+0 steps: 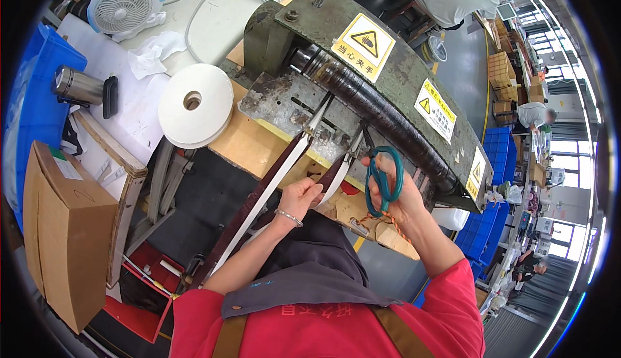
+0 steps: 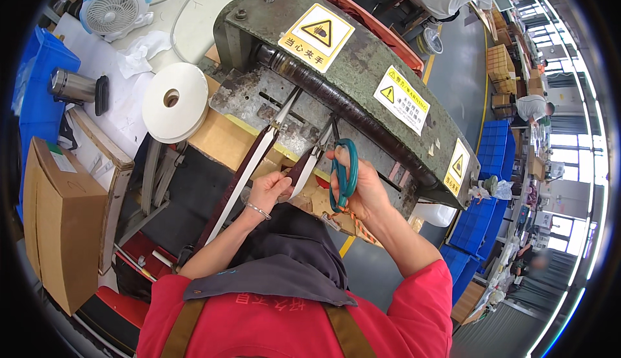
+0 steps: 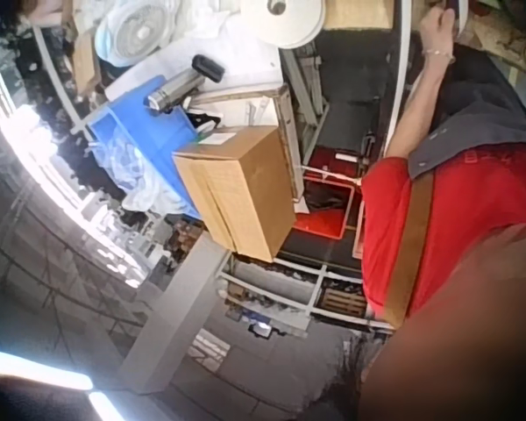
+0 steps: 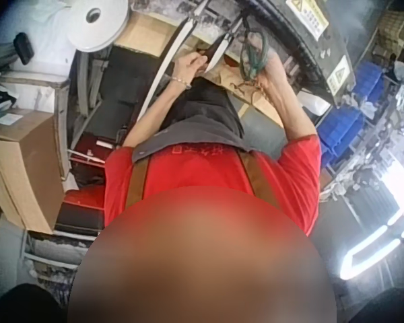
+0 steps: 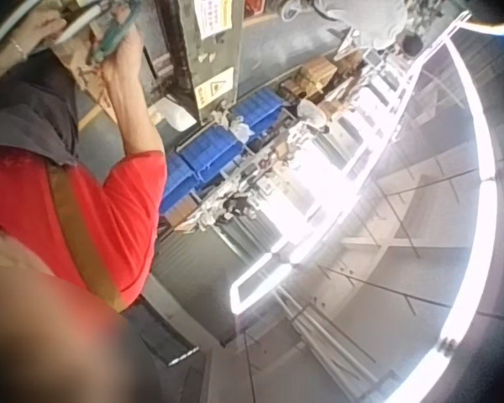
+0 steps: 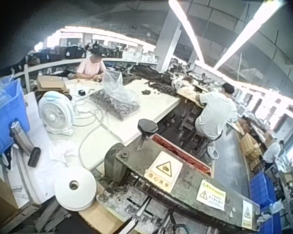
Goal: The recorder is cutting and preparing leather straps at a workshop bench using scissors and adhesive tape.
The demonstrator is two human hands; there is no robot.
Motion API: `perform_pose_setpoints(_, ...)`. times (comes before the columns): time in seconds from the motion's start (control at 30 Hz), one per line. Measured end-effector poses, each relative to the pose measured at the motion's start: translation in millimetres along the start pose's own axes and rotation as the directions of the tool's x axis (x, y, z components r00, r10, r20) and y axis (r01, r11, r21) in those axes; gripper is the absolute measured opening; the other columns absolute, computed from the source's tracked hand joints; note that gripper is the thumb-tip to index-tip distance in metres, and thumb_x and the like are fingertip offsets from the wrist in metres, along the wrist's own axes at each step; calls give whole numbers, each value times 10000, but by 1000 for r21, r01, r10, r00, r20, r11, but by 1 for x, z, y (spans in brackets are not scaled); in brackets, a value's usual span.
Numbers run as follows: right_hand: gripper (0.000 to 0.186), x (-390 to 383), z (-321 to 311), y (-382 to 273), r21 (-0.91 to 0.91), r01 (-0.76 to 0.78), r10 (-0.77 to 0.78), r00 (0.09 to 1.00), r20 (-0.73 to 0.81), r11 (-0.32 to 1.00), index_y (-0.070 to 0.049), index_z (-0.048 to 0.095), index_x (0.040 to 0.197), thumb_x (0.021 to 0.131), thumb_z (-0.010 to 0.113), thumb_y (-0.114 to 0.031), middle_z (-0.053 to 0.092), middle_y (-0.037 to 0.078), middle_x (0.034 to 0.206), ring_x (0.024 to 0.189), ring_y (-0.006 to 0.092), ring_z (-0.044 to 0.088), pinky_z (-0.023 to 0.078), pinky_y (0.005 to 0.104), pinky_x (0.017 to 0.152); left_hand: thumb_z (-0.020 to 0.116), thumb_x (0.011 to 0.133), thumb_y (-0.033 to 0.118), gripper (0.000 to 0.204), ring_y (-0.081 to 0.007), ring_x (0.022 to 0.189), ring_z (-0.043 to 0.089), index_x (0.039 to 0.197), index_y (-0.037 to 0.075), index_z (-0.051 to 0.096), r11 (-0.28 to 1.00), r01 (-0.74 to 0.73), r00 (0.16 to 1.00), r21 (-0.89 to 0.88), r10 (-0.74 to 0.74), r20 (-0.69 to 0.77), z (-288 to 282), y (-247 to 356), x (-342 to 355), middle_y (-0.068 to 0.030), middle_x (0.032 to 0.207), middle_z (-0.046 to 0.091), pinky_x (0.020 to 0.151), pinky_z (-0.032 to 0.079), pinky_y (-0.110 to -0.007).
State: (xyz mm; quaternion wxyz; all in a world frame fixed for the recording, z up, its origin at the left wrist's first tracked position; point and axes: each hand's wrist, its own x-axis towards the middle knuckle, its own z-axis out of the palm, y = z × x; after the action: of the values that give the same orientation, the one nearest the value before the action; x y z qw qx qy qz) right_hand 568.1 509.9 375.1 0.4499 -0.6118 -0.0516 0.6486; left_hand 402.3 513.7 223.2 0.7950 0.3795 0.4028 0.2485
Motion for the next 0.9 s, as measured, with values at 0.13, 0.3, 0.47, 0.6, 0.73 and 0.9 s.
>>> perform_pose_setpoints(0.13,405,-5,8,-4,10,-23,24,999,-43,1000,19,468,1010,807,537,-325,492,64,509,317,140,416,325,234,287,496,850,159,199,-51,607,547,754,-12,534,994,-108,992,26,110,-69,3,-3,-8,-21,648,580,560,451,-188)
perform_pose_setpoints(0.3,396,-5,-2,3,-10,-11,11,1000,-17,1000,16,474,1011,813,528,-323,506,71,521,332,141,436,340,232,296,459,870,161,197,-56,629,551,808,-15,521,991,-132,988,-30,129,-81,6,-6,-11,-40,683,594,590,455,-196)
perform_pose_setpoints(0.47,415,-8,-2,0,-53,22,-22,1000,-10,998,12,464,1026,813,526,-339,504,65,518,336,140,438,339,232,308,461,869,159,166,-60,633,546,879,-4,488,990,-136,987,-18,134,-90,5,-8,-12,-43,690,588,588,450,-195)
perform_pose_setpoints(0.6,420,-2,-4,2,-70,-19,19,1000,6,997,15,465,1025,814,523,-343,500,63,514,336,139,434,338,236,309,497,847,123,163,-67,620,540,938,5,430,977,-175,977,-124,157,-144,9,-12,-16,-55,680,578,570,446,-194)
perform_pose_setpoints(0.73,412,0,-4,0,-9,-34,34,999,31,999,17,467,1014,815,524,-339,502,65,516,338,138,437,344,240,306,529,817,66,224,-85,574,538,970,4,378,942,-218,969,-256,178,-170,12,-2,-26,-62,654,561,527,446,-203)
perform_pose_setpoints(0.9,401,4,1,-6,27,-47,47,999,7,999,17,467,998,817,520,-337,505,71,518,339,142,446,351,236,304,525,828,121,173,-73,509,528,933,-6,472,967,86,987,-239,-49,156,13,26,-17,-42,624,550,460,440,-203)
